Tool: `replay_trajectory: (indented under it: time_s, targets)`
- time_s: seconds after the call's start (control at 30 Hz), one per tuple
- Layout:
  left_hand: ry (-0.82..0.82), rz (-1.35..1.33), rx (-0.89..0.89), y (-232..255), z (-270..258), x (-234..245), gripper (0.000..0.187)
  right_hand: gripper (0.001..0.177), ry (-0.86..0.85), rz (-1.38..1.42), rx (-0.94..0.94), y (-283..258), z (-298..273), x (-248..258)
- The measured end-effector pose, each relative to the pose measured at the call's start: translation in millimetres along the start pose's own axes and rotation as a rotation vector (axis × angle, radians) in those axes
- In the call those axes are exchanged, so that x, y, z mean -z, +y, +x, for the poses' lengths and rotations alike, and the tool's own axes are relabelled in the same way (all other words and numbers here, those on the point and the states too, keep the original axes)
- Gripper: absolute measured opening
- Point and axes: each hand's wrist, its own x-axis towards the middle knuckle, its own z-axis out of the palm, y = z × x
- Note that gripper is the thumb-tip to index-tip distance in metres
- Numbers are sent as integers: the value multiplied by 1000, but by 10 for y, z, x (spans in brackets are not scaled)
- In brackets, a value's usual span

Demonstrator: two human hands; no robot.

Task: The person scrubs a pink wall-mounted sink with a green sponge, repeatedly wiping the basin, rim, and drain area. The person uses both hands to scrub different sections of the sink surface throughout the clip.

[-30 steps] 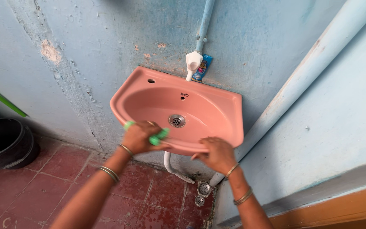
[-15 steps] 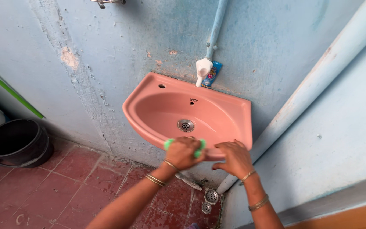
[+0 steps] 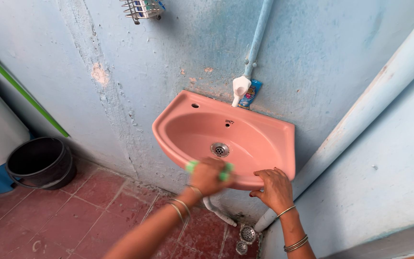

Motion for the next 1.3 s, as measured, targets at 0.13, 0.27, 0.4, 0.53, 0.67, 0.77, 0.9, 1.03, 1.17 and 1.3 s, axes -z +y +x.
replay_trajectory:
  time_s: [0.13, 0.27, 0.4, 0.53, 0.67, 0.77, 0.9, 1.03, 1.17, 1.3]
  targets:
    - [-27, 163, -69, 586, 41, -131, 38, 57, 50, 36, -6, 4, -19, -14]
    - [364, 49, -172, 178, -83, -37, 25, 65, 78, 33, 21, 26, -11, -22]
    - [416, 19, -213, -963, -119, 278, 25, 63, 53, 39, 27, 48, 29, -22]
    - [390, 61, -77, -1694, 82, 663, 3, 62, 32, 44, 33, 48, 34, -12]
    - [440, 37, -75, -1484, 82, 545, 6, 63, 33, 25, 10, 25, 38, -22]
    - [453, -51, -132, -746, -90, 212, 25, 62, 34, 6, 18, 12, 45, -48]
    - [369, 29, -119, 529, 21, -243, 25, 51, 138, 66, 46, 10, -5, -46]
    - [245, 101, -162, 630, 45, -161, 29, 37, 102, 2, -30, -27, -22, -30]
    - [386, 70, -159, -72, -87, 45, 19, 54, 174, 65, 18, -54, -19, 10]
    - [477, -6, -118, -1179, -74, 353, 12, 55, 136, 23, -22, -60, 11, -13]
